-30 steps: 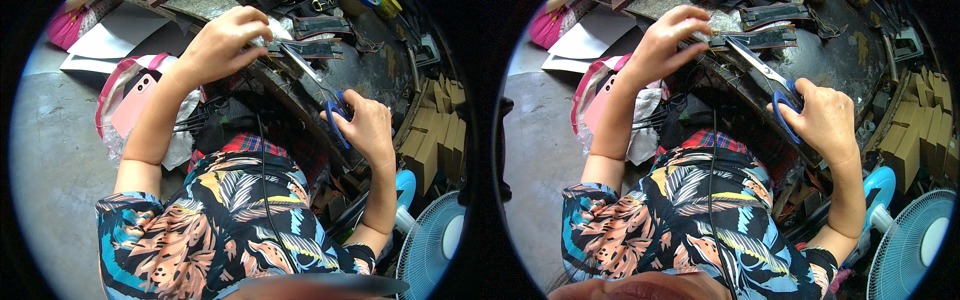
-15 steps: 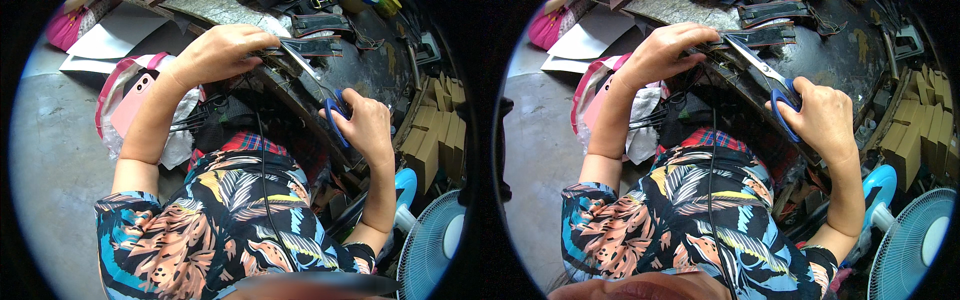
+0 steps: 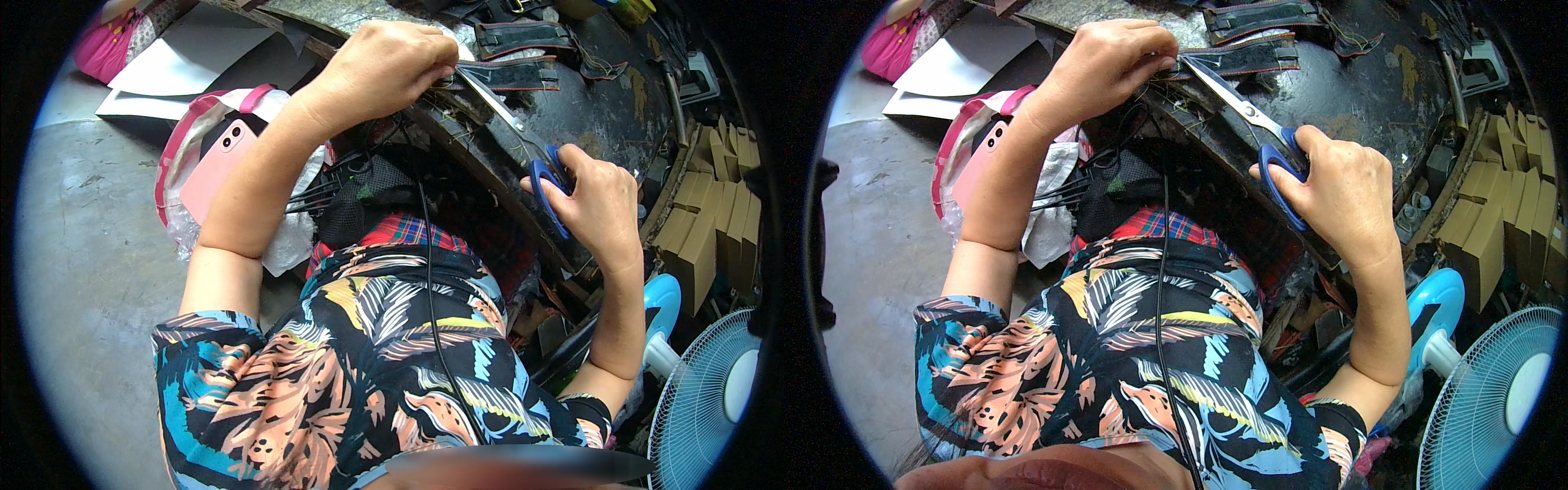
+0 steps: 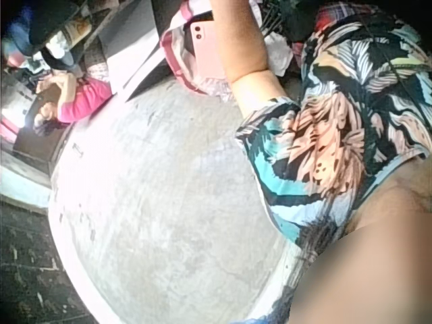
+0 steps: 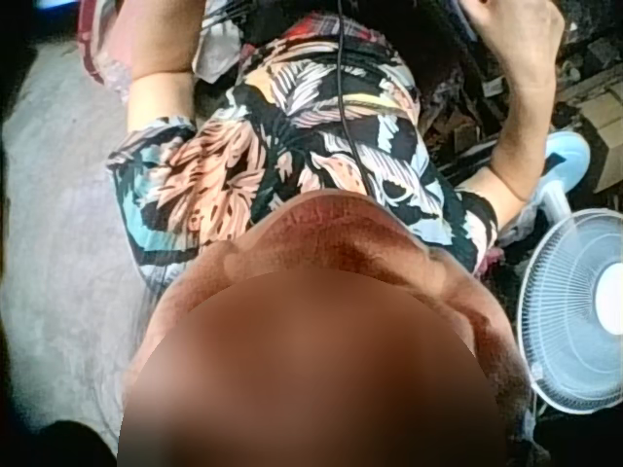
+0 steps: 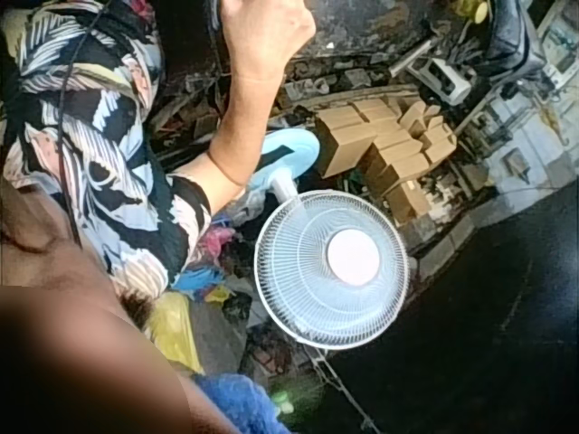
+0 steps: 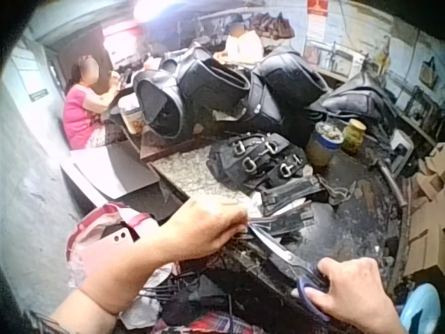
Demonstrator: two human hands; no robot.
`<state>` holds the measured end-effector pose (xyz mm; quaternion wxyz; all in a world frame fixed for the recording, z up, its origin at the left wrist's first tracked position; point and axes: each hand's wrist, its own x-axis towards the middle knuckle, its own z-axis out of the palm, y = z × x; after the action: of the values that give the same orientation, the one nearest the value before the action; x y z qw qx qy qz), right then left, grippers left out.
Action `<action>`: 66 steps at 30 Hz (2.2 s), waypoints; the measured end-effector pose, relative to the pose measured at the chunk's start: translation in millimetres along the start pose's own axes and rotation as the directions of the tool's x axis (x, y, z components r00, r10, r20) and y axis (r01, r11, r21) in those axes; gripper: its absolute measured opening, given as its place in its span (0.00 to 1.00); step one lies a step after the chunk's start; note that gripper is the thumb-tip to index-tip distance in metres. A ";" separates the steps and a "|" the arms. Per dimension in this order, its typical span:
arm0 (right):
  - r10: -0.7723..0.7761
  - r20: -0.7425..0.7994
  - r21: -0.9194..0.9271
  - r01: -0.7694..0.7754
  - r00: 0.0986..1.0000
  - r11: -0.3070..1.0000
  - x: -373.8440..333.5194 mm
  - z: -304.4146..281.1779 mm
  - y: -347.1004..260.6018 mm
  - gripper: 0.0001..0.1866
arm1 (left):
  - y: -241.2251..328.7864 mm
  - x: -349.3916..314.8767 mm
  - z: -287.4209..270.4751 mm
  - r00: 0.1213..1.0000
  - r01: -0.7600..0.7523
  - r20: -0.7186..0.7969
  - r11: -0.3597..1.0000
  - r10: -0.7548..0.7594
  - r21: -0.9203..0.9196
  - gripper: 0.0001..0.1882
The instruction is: The person uses scissors to trim excess material from black leather straps with metal buckles. They repeatedly reposition the straps on a workbench and make small cuts along the edges, then place the trimmed pieces aside.
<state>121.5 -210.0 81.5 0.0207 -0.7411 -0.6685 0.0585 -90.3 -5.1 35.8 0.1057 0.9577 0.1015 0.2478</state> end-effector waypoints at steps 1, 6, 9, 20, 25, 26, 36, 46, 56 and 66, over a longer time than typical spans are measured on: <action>0.005 0.009 0.012 -0.005 1.000 1.000 0.3 -0.1 1.0 0.25 | 2.7 2.1 2.9 1.000 0.008 -0.025 1.000 -0.008 0.026 0.07; 0.025 0.032 0.008 -0.025 0.999 1.000 -1.1 -0.7 4.9 0.25 | 0.7 -4.9 -3.9 0.995 0.093 0.040 0.989 -0.089 -0.112 0.09; 0.010 -0.011 0.031 -0.010 1.000 0.999 -1.9 0.6 4.1 0.25 | 2.3 -13.5 -3.5 1.000 -0.012 0.008 0.998 0.012 -0.059 0.09; 0.021 -0.002 0.002 -0.021 1.000 1.000 -2.9 2.8 3.8 0.25 | -5.1 -4.2 -3.8 0.998 0.004 0.064 0.988 0.006 -0.156 0.07; 0.042 -0.003 0.080 -0.041 0.999 0.996 -5.0 3.9 6.3 0.26 | -1.5 -1.3 0.5 0.999 0.043 0.011 0.995 -0.042 -0.087 0.08; 0.038 0.012 0.083 -0.039 0.999 0.996 -5.7 2.7 7.7 0.26 | 0.3 -1.3 2.4 0.998 0.061 -0.006 0.996 -0.061 -0.064 0.08; -0.079 -0.121 -0.118 0.065 0.989 0.991 -15.2 3.9 2.0 0.24 | 1.5 8.7 13.1 0.989 0.121 -0.086 0.992 -0.117 0.040 0.08; -0.093 -0.146 -0.052 0.086 0.985 0.995 -26.5 -0.5 11.2 0.22 | 3.4 14.9 16.2 0.962 0.161 -0.233 0.985 -0.145 0.053 0.07; 0.238 -0.170 0.101 -0.224 0.956 0.969 -47.0 -28.3 45.7 0.21 | 45.4 24.7 20.4 0.999 -0.023 0.039 1.000 0.023 0.007 0.23; 0.037 -0.239 -0.063 -0.053 0.970 0.997 -25.0 5.6 33.0 0.23 | 32.6 12.9 2.7 0.994 -0.045 0.097 0.999 0.042 0.027 0.16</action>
<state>151.0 -238.5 73.9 0.0736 -0.7580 -0.6459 -0.0532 -73.2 -33.5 47.6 0.0910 0.9720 0.0791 0.2018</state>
